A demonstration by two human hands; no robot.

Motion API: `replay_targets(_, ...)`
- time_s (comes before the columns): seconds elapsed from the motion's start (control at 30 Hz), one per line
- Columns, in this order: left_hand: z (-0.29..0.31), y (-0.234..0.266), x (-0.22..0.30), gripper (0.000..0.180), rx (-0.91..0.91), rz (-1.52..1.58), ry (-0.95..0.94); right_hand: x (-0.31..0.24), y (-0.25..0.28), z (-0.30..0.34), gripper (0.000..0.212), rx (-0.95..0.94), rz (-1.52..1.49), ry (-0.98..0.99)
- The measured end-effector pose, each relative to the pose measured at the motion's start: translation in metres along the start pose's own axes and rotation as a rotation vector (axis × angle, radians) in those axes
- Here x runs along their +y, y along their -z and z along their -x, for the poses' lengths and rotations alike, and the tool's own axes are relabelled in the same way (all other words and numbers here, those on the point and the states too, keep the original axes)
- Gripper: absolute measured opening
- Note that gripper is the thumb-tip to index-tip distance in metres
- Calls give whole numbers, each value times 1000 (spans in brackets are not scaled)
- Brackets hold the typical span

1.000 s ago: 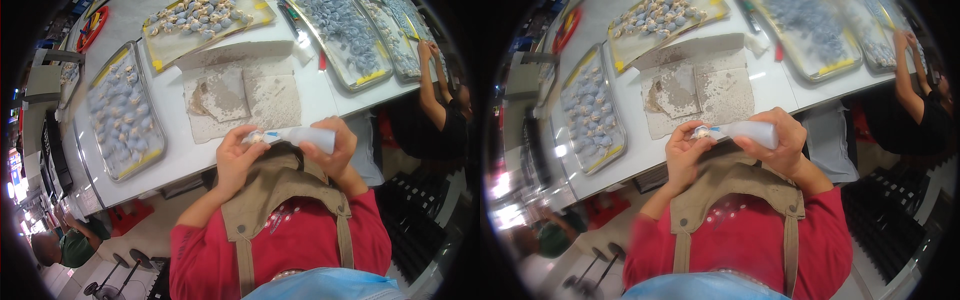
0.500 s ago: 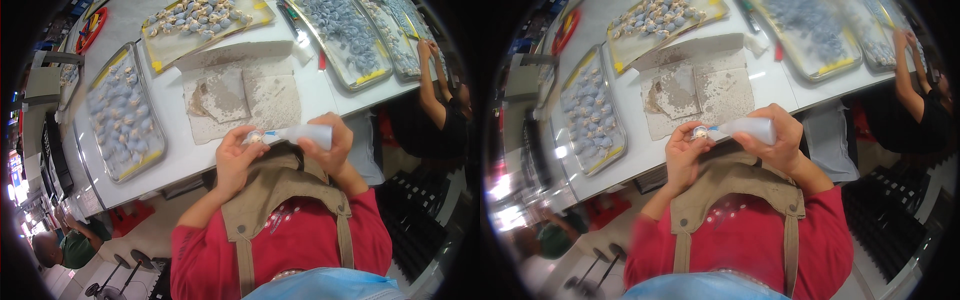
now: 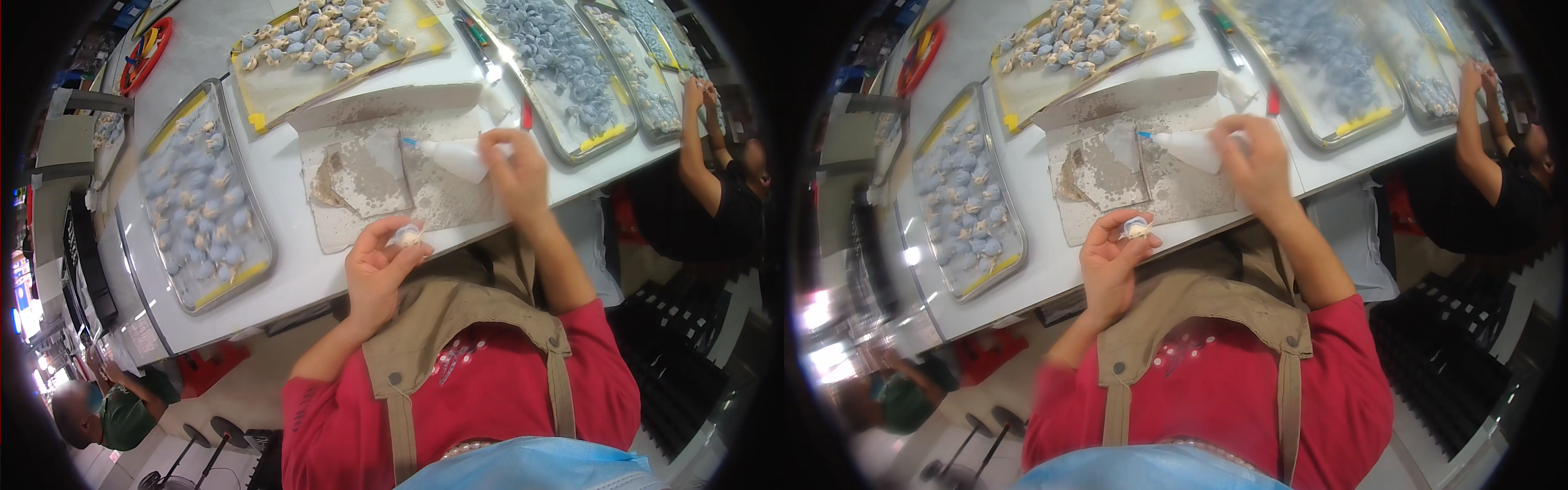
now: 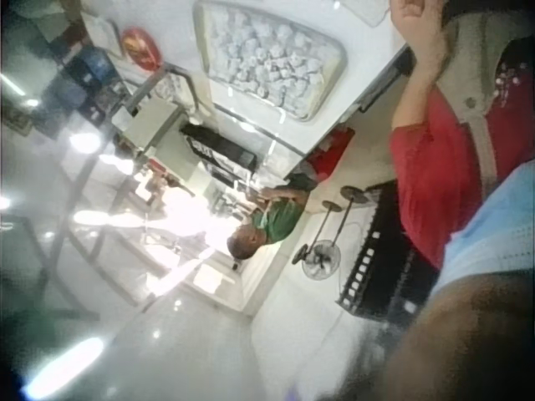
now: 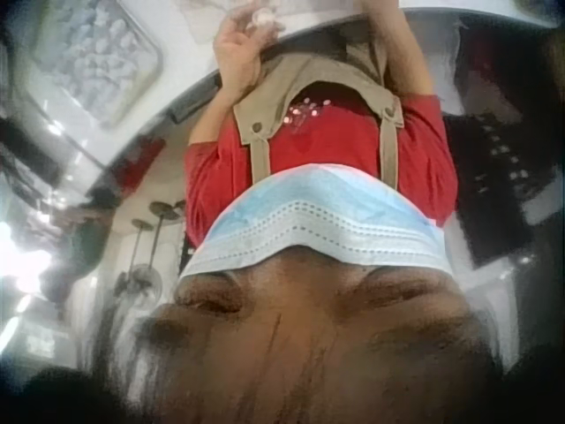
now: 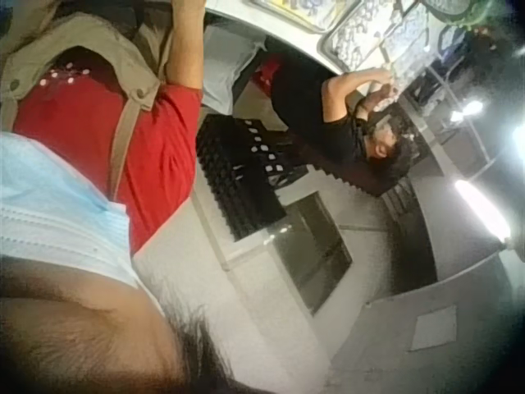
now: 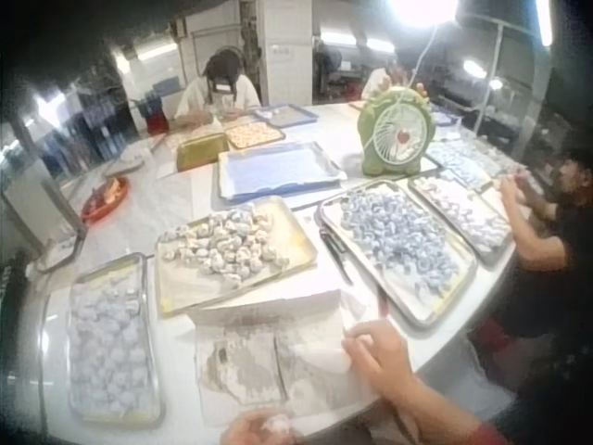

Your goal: The person repeatedly picks small dough pieces from a tray, applies a small amount of white paste from a squeeze bottle, and places a tiny blue piece on top. They then place the finished item onto a tray. The process is repeated continuously throughout the clip.

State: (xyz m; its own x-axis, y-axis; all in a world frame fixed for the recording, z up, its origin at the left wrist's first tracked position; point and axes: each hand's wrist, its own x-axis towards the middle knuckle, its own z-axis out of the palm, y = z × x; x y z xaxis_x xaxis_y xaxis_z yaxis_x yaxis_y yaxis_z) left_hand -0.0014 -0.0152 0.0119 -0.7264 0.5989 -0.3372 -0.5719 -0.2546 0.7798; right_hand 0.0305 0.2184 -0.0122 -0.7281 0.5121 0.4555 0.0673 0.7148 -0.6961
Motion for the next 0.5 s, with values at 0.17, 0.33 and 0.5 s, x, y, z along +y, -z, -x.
replay_targets(0.17,-1,-3,0,35,1,13,23,54,39,-61,21,82,358,-164)
replay_targets(0.33,-2,-9,-5,36,-21,-37,4,57,44,-100,32,-172,590,-327)
replay_targets(0.5,-1,-11,-4,38,-21,-59,-3,72,45,-97,27,-119,545,-298)
